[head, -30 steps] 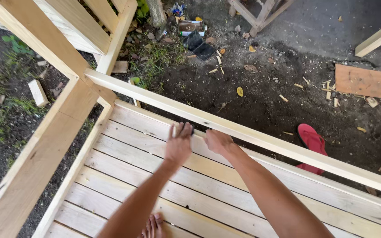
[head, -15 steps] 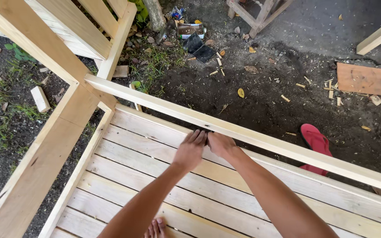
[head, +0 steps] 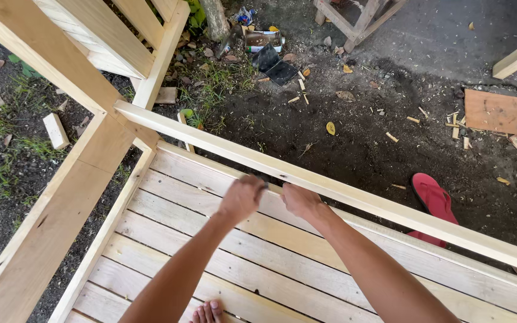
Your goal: The person sands the wooden frame and slats of an outdoor bench-like structure, rubbing a sanding block by hand along the horizontal rails and board edges, working section by section around the frame and corners.
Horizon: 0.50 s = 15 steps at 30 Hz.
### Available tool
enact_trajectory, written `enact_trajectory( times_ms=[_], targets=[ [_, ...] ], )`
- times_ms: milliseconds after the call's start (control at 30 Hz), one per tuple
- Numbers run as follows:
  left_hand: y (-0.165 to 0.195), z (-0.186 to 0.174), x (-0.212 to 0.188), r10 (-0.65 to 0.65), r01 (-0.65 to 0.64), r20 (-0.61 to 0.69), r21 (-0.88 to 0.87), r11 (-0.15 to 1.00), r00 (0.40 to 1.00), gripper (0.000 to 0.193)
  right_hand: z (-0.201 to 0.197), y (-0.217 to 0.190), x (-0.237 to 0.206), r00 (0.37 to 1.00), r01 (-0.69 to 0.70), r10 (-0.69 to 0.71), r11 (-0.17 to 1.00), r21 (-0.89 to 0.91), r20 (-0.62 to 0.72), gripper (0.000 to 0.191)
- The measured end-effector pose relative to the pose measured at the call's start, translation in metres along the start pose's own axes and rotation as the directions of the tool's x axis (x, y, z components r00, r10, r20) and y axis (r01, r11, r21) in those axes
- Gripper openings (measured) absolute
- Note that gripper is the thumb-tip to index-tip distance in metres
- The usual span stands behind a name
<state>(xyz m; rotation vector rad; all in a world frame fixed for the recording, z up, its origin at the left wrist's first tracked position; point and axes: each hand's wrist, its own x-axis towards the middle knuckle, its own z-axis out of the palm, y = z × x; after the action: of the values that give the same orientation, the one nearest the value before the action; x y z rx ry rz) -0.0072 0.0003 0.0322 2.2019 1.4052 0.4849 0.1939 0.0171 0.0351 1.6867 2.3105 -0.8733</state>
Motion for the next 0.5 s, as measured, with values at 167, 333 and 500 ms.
enact_trajectory(
  times_ms=[167,333,500],
  targets=[
    [0.014,-0.007,0.011,-0.217,0.221,-0.045,0.156,0.963,0.975,0.013,0.002,-0.002,0.001,0.999,-0.025,0.026,1.000,-0.010,0.036,0.013],
    [0.019,0.002,-0.007,0.077,-0.059,-0.085,0.199,0.978,0.993,0.020,0.006,0.002,-0.001,0.999,0.007,-0.007,1.000,0.000,-0.040,0.018],
    [0.004,-0.006,-0.011,0.014,0.031,-0.207,0.212,0.977,0.978,0.018,0.013,0.003,0.002,0.998,-0.050,0.049,0.998,0.029,0.026,0.011]
  ],
)
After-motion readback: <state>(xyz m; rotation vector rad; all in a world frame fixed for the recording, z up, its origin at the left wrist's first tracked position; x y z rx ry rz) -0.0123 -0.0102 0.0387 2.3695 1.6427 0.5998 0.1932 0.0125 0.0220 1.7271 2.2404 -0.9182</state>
